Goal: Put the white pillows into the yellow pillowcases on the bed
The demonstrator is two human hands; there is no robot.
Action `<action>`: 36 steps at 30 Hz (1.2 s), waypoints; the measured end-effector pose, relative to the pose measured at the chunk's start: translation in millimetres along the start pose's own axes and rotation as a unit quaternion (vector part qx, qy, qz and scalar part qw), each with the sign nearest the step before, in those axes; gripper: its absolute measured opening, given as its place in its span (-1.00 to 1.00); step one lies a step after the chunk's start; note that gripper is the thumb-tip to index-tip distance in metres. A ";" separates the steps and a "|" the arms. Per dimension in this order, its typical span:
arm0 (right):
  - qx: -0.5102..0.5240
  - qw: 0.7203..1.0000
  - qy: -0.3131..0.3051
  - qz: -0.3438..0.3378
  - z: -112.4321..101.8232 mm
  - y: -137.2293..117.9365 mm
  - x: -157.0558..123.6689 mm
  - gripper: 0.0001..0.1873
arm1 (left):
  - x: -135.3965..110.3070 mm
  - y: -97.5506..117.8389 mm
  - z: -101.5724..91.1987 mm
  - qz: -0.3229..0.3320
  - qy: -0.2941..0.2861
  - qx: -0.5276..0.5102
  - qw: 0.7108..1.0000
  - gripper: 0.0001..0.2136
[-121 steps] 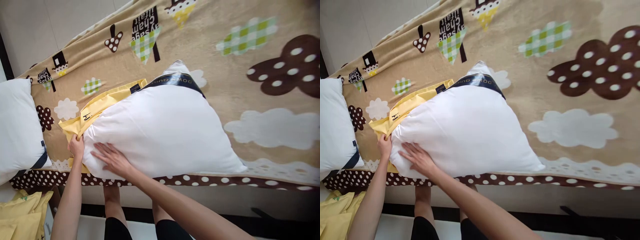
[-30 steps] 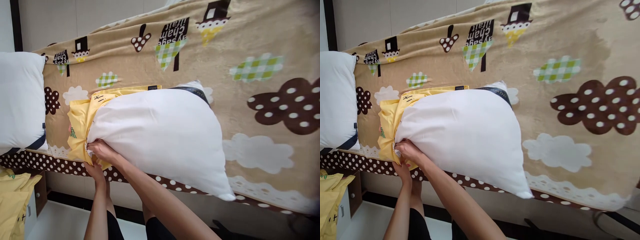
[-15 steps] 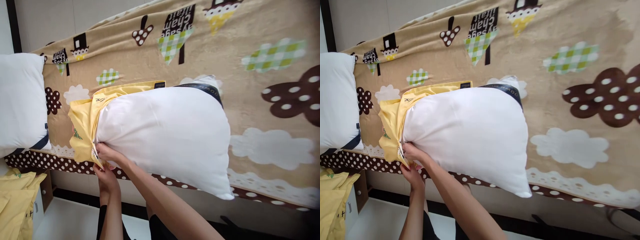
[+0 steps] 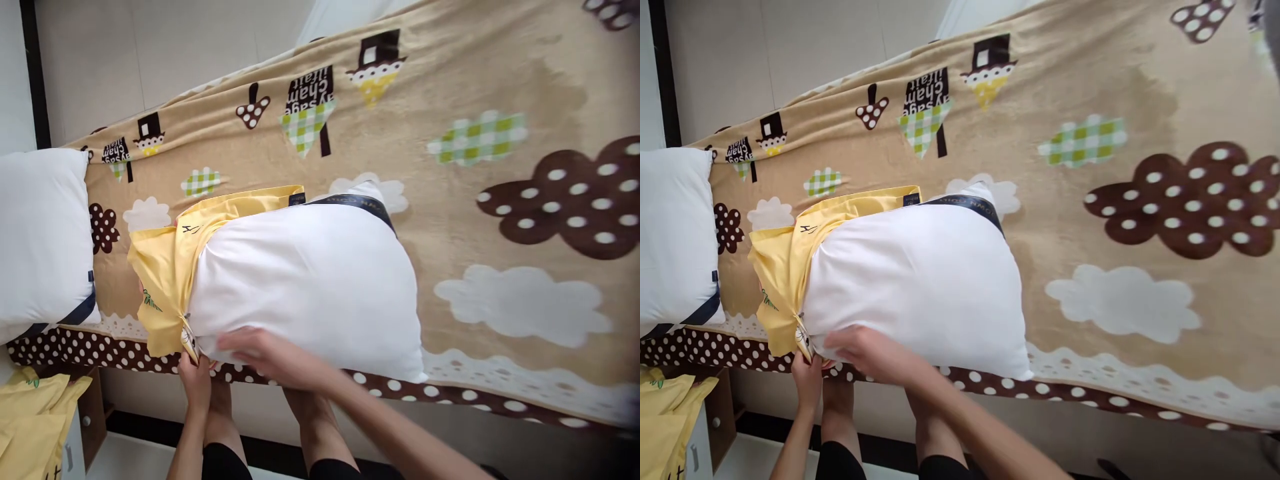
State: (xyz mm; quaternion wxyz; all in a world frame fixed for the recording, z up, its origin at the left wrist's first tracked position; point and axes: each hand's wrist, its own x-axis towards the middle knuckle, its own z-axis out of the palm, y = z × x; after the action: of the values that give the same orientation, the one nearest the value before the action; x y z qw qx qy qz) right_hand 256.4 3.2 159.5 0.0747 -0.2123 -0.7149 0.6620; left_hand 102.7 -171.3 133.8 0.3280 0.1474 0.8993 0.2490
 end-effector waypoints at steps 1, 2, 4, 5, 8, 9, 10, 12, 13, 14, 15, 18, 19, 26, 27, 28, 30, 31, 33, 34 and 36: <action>-0.033 0.994 0.104 0.014 -28.2 9.1 -9.5 -0.69 | 5.0 6.8 -5.2 0.023 -0.024 0.063 0.997 -0.89; -0.097 0.969 0.224 0.045 -56.7 21.0 -14.6 -0.64 | 10.2 14.8 -10.1 0.045 -0.043 0.124 0.990 -0.88; -0.226 0.891 0.373 0.125 -106.6 48.5 -11.7 -0.51 | 20.9 34.6 -20.9 0.083 -0.087 0.214 0.969 -0.80; -0.264 0.869 0.385 0.164 -124.8 61.4 -5.3 -0.46 | 26.6 46.1 -27.4 0.104 -0.116 0.232 0.960 -0.76; -0.301 0.867 0.339 0.206 -144.3 84.2 18.2 -0.52 | 46.8 85.0 -47.5 0.170 -0.173 0.170 0.955 -0.70; -0.304 0.872 0.328 0.200 -140.0 85.6 23.6 -0.56 | 55.0 99.0 -51.5 0.196 -0.150 0.135 0.960 -0.71; -0.308 0.874 0.324 0.189 -131.7 84.2 26.6 -0.60 | 64.0 113.2 -52.5 0.226 -0.105 0.109 0.962 -0.72; -0.321 0.878 0.316 0.165 -107.4 75.3 24.9 -0.64 | 82.6 140.5 -42.6 0.297 -0.007 0.107 0.949 -0.77; -0.325 0.880 0.313 0.152 -93.3 68.8 20.7 -0.64 | 91.5 152.6 -32.0 0.333 0.017 0.135 0.933 -0.78; -0.329 0.881 0.310 0.140 -79.2 61.8 14.9 -0.64 | 99.4 163.2 -18.7 0.360 0.022 0.178 0.916 -0.78; -0.333 0.881 0.309 0.129 -65.8 54.6 8.2 -0.65 | 106.1 171.8 -4.2 0.372 0.013 0.233 0.899 -0.76; -0.364 0.869 0.318 0.109 -36.8 33.8 -8.2 -0.64 | 117.6 185.4 34.0 0.332 -0.007 0.401 0.854 -0.72; -0.379 0.861 0.322 0.109 -32.5 27.0 -9.3 -0.61 | 118.9 186.3 42.0 0.315 -0.005 0.437 0.842 -0.73; -0.378 0.886 0.209 0.171 -67.1 2.2 61.3 -0.25 | 125.6 188.1 45.0 0.273 0.027 0.436 0.857 -0.78; -0.366 0.896 0.163 0.193 -71.9 6.0 72.5 -0.15 | 128.7 191.0 43.8 0.280 0.038 0.430 0.858 -0.79; -0.354 0.904 0.122 0.206 -74.0 11.1 81.1 -0.12 | 132.0 194.2 43.0 0.294 0.048 0.425 0.855 -0.80; -0.332 0.920 0.079 0.191 -70.3 22.3 90.3 -0.25 | 137.9 201.5 42.5 0.326 0.062 0.419 0.845 -0.81; -0.325 0.927 0.078 0.168 -65.1 26.9 92.3 -0.38 | 139.6 205.5 42.9 0.337 0.064 0.415 0.843 -0.81; -0.318 0.937 0.092 0.108 -50.9 32.3 96.1 -0.58 | 139.2 214.0 46.1 0.351 0.061 0.404 0.842 -0.80; -0.315 0.940 0.106 0.081 -43.2 33.1 99.9 -0.63 | 136.8 218.2 48.8 0.359 0.057 0.400 0.841 -0.80; -0.310 0.938 0.146 0.044 -29.3 32.3 113.4 -0.67 | 128.6 225.3 56.1 0.392 0.046 0.394 0.830 -0.80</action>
State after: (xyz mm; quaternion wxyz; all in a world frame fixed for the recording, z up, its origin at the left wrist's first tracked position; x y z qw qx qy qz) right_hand 172.4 76.7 111.5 0.0793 -0.3509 -0.8558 0.3718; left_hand 67.5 91.1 152.9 0.0748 0.5929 0.8017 -0.0126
